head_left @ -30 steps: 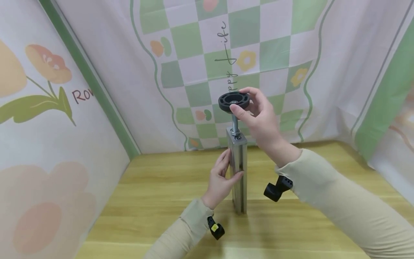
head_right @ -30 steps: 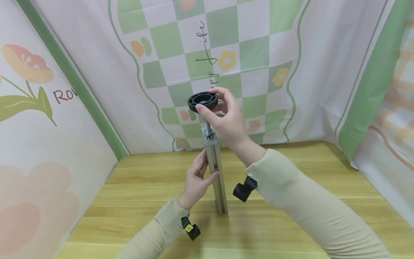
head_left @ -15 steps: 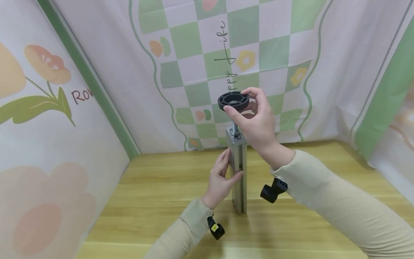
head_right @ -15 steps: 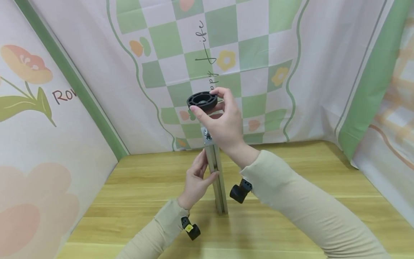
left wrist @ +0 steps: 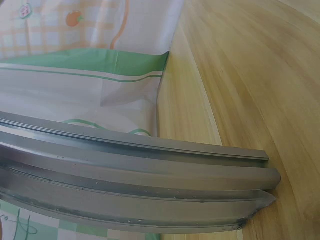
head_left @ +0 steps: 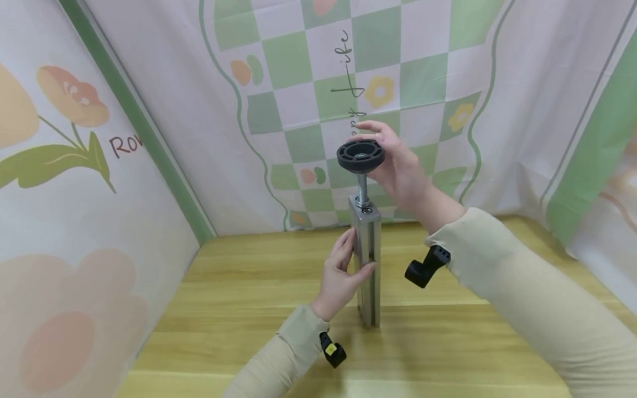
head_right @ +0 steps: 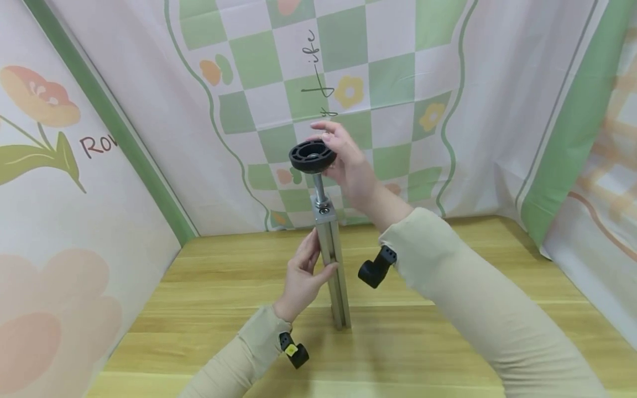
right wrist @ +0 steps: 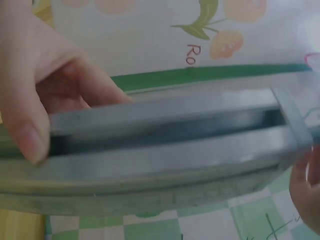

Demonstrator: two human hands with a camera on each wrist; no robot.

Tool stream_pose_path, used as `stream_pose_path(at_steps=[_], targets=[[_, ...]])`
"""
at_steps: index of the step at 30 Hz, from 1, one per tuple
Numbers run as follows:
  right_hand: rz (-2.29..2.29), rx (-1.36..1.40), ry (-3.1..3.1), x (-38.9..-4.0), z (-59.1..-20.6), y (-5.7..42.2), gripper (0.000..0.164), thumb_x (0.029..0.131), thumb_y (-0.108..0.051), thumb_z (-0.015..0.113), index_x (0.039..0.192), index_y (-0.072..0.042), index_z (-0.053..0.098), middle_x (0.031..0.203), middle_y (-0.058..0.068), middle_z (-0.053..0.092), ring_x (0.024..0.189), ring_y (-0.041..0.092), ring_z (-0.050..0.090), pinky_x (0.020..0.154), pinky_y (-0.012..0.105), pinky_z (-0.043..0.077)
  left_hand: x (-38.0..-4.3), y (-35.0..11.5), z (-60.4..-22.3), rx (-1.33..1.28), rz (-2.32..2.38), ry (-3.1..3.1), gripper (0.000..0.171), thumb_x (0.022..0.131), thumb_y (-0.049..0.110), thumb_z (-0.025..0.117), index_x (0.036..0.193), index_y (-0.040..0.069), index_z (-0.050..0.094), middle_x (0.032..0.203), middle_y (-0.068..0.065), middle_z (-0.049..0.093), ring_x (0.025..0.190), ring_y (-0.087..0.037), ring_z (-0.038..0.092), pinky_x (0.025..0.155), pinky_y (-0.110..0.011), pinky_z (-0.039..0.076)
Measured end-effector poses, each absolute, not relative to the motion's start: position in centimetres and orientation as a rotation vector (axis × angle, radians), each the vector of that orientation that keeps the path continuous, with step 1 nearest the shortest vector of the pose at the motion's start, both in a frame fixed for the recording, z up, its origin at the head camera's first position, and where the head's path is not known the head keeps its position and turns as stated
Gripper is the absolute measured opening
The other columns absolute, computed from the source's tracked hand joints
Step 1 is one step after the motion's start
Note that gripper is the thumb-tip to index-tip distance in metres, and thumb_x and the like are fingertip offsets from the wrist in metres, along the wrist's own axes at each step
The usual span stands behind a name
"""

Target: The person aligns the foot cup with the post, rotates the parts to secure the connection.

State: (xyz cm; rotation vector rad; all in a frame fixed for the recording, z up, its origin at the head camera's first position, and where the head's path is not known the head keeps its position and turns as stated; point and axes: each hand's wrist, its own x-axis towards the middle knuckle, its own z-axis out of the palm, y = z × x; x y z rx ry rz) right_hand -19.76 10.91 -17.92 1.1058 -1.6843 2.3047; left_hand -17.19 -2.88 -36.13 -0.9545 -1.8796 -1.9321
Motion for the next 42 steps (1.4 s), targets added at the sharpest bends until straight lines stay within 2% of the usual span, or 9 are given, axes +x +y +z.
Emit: stream_pose_path(at_steps=[2,7,17,20,29,37,42], targets=[[2.380,1.225,-1.687,-20.3,-17.8,11.2,0.034,0.097,-0.034,0.041,0.124,-0.015,0.046,0.112,0.003,0.057,0.100,0.014,0.056,0.086,0.028,0.050,-17.2,-2.9,-36.1,-0.964,-1.925,-1.878,0.068,0.084,-0.010,0.064,0.142,-0.010,0.027,0.149,-0.025,0.026,0.137,-0.036,0.031,0.115,-0.031,0.028],[2.495,1.414,-1.662,-21.0,-17.7,11.6,0.034,0.094,-0.027,0.038,0.124,-0.014,0.050,0.118,0.006,0.056,0.103,0.017,0.051,0.085,0.029,0.050,-17.1,-2.9,-36.0,-0.967,-1.934,-1.876,0.068,0.084,-0.010,0.064,0.141,-0.011,0.027,0.148,-0.027,0.026,0.137,-0.037,0.031,0.114,-0.032,0.028],[2.527,1.542,-1.616,-21.5,-18.1,12.0,0.032,0.091,-0.017,0.037,0.118,-0.012,0.055,0.116,0.006,0.056,0.103,0.016,0.051,0.088,0.029,0.047,-17.2,-2.9,-36.1,-0.961,-1.941,-1.876,0.068,0.084,-0.010,0.064,0.141,-0.010,0.027,0.148,-0.026,0.026,0.138,-0.037,0.030,0.114,-0.031,0.028],[2.469,1.512,-1.638,-21.5,-18.4,12.1,0.030,0.093,-0.019,0.036,0.115,-0.014,0.056,0.117,0.005,0.056,0.102,0.016,0.050,0.087,0.029,0.046,-17.2,-2.9,-36.1,-0.965,-1.936,-1.870,0.068,0.083,-0.011,0.064,0.141,-0.011,0.027,0.148,-0.026,0.026,0.138,-0.037,0.030,0.114,-0.030,0.028],[2.353,1.359,-1.678,-21.3,-18.9,12.2,0.024,0.094,-0.027,0.046,0.112,-0.018,0.058,0.116,0.007,0.052,0.102,0.015,0.053,0.086,0.030,0.046,-17.2,-2.9,-36.1,-0.949,-1.938,-1.878,0.068,0.082,-0.012,0.064,0.140,-0.011,0.028,0.149,-0.027,0.026,0.138,-0.036,0.030,0.114,-0.029,0.027],[2.244,1.247,-1.672,-20.5,-19.1,12.2,0.016,0.094,-0.025,0.054,0.107,-0.019,0.062,0.115,0.006,0.055,0.107,0.016,0.055,0.094,0.026,0.046,-17.2,-2.9,-36.0,-0.964,-1.925,-1.872,0.067,0.083,-0.011,0.064,0.140,-0.012,0.029,0.148,-0.026,0.027,0.137,-0.036,0.031,0.114,-0.031,0.028],[2.078,1.094,-1.727,-19.7,-19.1,11.8,0.013,0.093,-0.017,0.055,0.102,-0.023,0.063,0.107,0.000,0.062,0.102,0.013,0.059,0.094,0.022,0.047,-17.3,-2.9,-36.1,-0.962,-1.926,-1.874,0.067,0.083,-0.011,0.064,0.140,-0.012,0.030,0.147,-0.026,0.028,0.136,-0.037,0.033,0.114,-0.031,0.028]])
